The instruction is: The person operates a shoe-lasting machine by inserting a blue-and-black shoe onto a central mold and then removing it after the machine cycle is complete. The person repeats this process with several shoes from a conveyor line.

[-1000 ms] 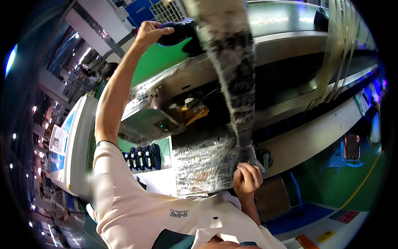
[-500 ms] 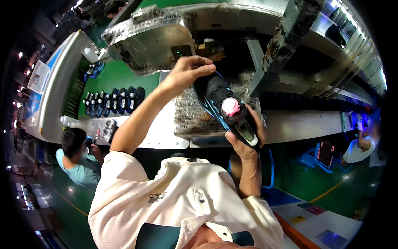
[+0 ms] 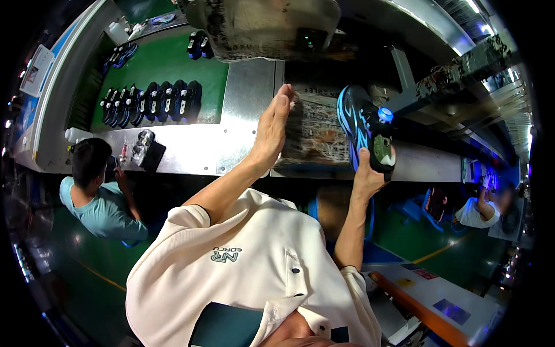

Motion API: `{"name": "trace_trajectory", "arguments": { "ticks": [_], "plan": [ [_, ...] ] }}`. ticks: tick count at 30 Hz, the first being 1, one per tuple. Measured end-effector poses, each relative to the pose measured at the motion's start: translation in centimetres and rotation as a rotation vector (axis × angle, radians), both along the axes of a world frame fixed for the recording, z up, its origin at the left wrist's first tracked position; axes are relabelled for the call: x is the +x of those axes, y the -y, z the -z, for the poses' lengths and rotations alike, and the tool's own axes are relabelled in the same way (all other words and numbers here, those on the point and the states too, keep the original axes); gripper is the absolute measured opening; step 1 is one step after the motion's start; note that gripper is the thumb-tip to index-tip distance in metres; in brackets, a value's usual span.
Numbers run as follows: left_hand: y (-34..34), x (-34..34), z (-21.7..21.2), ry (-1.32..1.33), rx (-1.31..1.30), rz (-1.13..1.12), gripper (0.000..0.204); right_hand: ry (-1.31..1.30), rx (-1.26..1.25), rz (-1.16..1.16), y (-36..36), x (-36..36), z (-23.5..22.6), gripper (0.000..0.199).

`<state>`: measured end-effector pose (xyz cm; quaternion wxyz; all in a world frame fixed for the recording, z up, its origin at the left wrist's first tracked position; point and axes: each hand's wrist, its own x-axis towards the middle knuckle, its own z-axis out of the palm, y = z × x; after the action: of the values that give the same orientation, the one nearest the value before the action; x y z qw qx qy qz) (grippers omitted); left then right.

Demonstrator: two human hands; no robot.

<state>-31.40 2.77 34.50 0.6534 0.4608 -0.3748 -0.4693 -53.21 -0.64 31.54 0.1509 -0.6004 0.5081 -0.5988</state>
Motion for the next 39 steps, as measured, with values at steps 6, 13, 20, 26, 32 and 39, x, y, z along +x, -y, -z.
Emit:
{"name": "trace_trajectory", "arguments": {
  "ticks": [6,13,20,26,32,39],
  "plan": [
    [-0.7,4.3,0.1,0.027,-0.021,-0.089,0.073,0.15,0.281,-0.35,-1.8,-1.9,-5.2,0.083],
    [-1.4,10.9,3.4,-0.177,0.154,-0.13,0.076,-0.599,0.633,-0.18,3.8,1.2,-11.2,0.069],
    [-1.0,13.7,6.3,-0.259,0.232,-0.151,0.088,-0.664,0.699,-0.036,4.7,2.3,-10.8,0.056],
    [-1.5,14.1,6.2,-0.151,0.141,-0.054,0.077,-0.591,0.588,0.098,3.6,4.5,-9.7,0.048],
    [-3.7,9.8,1.8,-0.205,-0.171,0.417,0.083,-0.55,0.259,0.27,1.6,1.7,-6.7,0.051],
    [-7.7,-0.7,-0.9,-0.102,-0.24,0.835,0.072,0.333,-0.093,0.547,-17.3,4.6,-5.7,0.06]
  ]
}}
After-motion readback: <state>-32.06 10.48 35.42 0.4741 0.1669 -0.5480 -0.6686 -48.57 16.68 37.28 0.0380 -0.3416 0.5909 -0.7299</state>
